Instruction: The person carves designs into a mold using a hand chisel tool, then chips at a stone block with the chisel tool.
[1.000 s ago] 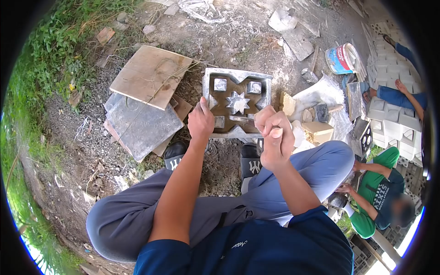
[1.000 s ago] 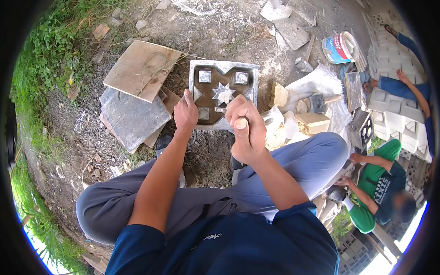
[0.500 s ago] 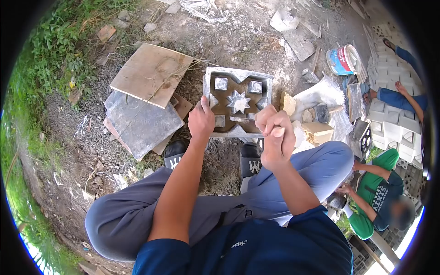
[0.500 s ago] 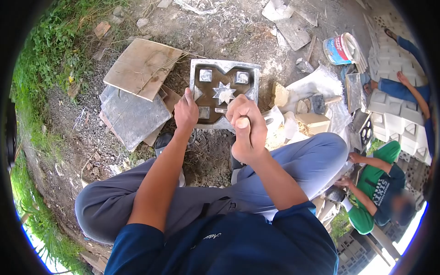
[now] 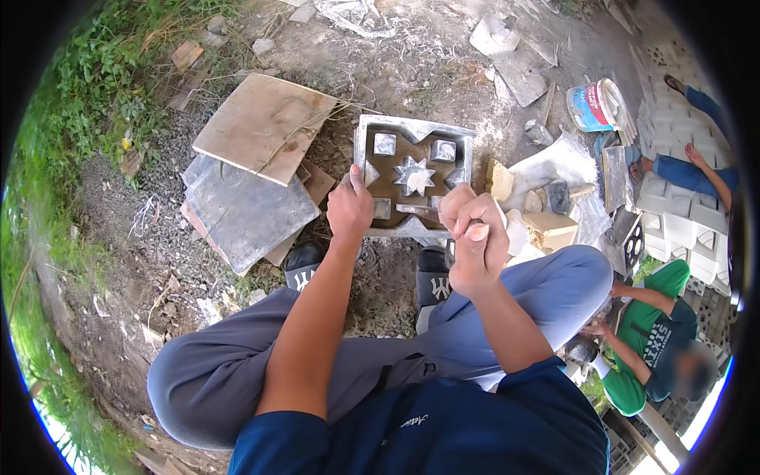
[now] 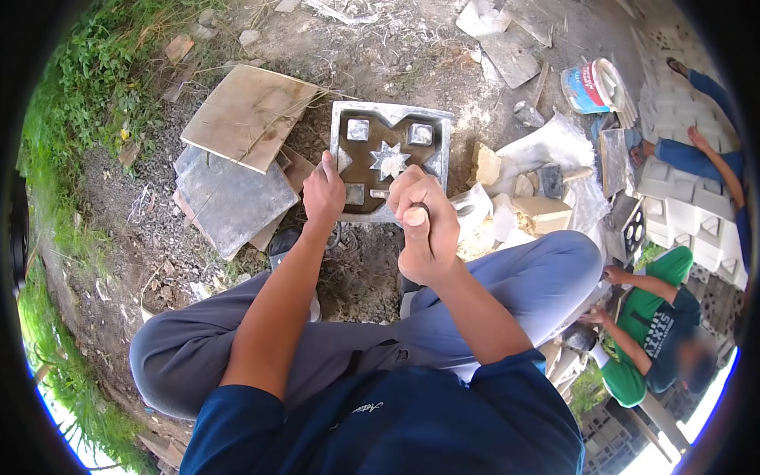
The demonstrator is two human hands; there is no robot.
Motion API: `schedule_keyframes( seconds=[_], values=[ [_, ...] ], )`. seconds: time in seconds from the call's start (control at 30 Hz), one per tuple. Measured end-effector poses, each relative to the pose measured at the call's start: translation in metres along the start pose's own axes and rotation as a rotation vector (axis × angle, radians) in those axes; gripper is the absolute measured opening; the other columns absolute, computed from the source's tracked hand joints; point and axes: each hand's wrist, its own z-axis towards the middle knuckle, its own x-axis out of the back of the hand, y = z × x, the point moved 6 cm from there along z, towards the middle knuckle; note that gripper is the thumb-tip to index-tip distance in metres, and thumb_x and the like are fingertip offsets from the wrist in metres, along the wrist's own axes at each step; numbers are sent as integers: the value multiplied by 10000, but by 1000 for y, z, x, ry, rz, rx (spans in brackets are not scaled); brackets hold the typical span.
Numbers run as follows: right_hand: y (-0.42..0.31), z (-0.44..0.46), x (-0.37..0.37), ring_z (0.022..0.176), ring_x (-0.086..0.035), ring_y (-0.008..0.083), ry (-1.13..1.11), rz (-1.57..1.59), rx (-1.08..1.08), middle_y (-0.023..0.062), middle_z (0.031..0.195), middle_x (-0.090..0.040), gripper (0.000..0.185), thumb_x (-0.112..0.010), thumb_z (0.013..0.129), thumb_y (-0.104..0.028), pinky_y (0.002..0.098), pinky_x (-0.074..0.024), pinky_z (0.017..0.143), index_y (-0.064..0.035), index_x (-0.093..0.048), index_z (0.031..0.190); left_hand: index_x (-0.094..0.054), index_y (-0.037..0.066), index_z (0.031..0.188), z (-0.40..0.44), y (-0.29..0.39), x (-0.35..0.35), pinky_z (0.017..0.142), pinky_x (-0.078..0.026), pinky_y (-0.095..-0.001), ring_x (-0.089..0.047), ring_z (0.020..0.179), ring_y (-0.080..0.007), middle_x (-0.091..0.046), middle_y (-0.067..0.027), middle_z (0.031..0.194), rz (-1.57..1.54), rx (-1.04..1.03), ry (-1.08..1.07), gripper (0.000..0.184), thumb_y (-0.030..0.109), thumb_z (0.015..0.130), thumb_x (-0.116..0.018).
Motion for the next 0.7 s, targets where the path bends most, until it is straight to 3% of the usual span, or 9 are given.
schedule_keyframes(
  seconds=[0.13,0.27,0.4,0.63,0.7],
  values=[
    [16,0,0,704,-388,138,23,-23,-140,54,772,-458,393,-434,1095,-378,296,-339,640,-58,-441,867,-708,-3,1061,-3,-3,-2,896,-463,-602,-606,1001,-552,-679,-335,985,-15,-3,-7,726,527,1075,-211],
    [-2,5,-5,701,-394,144,-27,13,-29,61,765,-459,411,-432,1092,-397,299,-347,641,-50,-438,873,-705,-2,1088,1,-2,0,882,-467,-604,-608,992,-554,-677,-337,979,-5,-24,-3,722,526,1076,-212],
    [16,4,-9,696,-402,155,-66,-26,-124,70,752,-465,413,-433,1091,-393,306,-347,636,-44,-445,870,-711,14,1106,-2,-3,-1,884,-471,-601,-610,1001,-551,-679,-336,990,-12,-8,-10,712,528,1077,-219],
    [8,6,-15,686,-407,155,-144,-3,-46,71,769,-494,408,-441,1090,-383,312,-363,630,-42,-456,867,-710,13,1109,-3,-2,0,885,-489,-589,-622,1007,-540,-685,-328,989,-14,-27,12,699,529,1075,-240],
    [16,4,-16,685,-413,151,-151,3,-114,68,770,-497,405,-435,1093,-376,305,-363,628,-41,-462,866,-698,68,1134,-1,-3,-2,887,-493,-586,-633,1010,-516,-696,-292,1020,0,35,-47,648,528,1074,-246]
  ],
)
